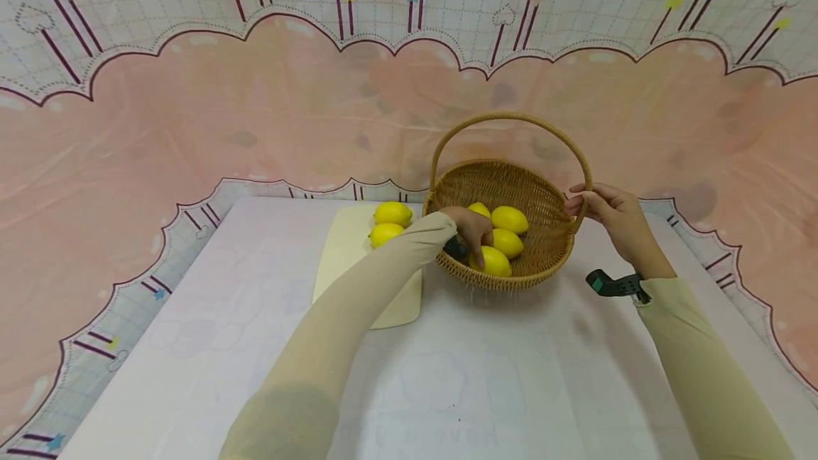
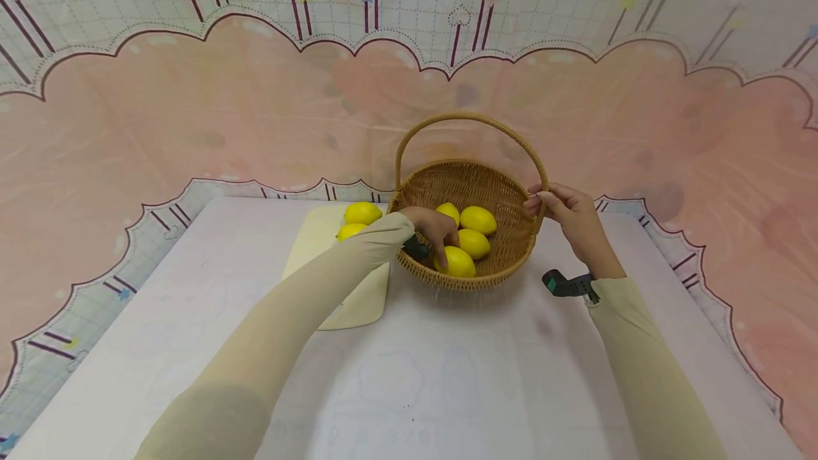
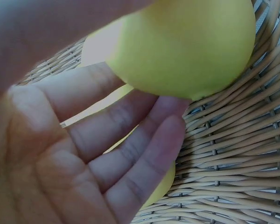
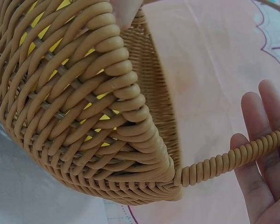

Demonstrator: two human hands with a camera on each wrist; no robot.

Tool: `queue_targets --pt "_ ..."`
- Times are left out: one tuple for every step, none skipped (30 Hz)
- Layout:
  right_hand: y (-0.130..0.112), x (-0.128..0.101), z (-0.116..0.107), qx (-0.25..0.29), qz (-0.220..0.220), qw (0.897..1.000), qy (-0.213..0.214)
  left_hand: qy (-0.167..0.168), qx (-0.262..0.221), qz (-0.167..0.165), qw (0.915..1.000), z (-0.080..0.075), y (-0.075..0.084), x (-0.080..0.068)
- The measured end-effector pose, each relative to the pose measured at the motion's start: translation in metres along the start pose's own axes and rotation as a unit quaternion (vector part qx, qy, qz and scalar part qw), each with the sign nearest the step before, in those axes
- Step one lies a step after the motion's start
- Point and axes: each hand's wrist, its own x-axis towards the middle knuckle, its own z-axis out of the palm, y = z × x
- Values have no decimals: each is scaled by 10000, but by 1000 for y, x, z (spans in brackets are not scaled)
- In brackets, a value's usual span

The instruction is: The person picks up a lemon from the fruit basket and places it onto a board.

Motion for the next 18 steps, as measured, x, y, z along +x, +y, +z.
queue_targets --pt "0 0 0 -11 0 10000 -3 -4 -8 1 10000 0 0 0" --pt "0 0 0 -9 -1 10000 -10 -1 -1 1 10000 0 0 -1" --pt "-1 0 0 4 -1 10000 -17 1 -6 -14 10000 0 0 -1" --pt "-1 0 0 20 0 10000 -21 6 2 -27 10000 0 1 -1" --pt "-1 0 0 33 2 10000 -26 17 16 -46 10000 0 1 0" --pt "-1 0 0 49 3 10000 -32 22 27 -60 10000 0 1 0" --pt "-1 0 0 77 8 10000 -38 36 39 -75 10000 0 1 0" --pt "-1 0 0 87 7 10000 -40 47 50 -88 9999 0 1 0" --pt "-1 -1 0 90 10 10000 -40 59 45 -103 9999 0 1 0" --pt "-2 -1 0 81 10 10000 -37 73 22 -120 9999 0 1 0" --pt "-2 -1 0 50 10 10000 -32 91 2 -135 9999 0 1 0" --pt "-2 -1 0 41 10 10000 -29 103 -50 -145 9998 0 2 0" --pt "-2 -1 0 39 10 10000 -28 119 -98 -146 9998 0 2 0" --pt "-2 -1 0 24 5 10000 -24 138 -141 -136 9997 0 2 0" --pt "-2 0 0 28 5 10000 -22 165 -181 -136 9996 0 2 0" --pt "-2 0 0 25 1 10000 -19 197 -216 -123 9995 0 3 -1" --pt "-2 0 0 30 0 10000 -17 229 -233 -105 9994 1 3 -1" --pt "-2 0 0 48 -2 10000 -16 270 -245 -83 9993 1 3 -1"
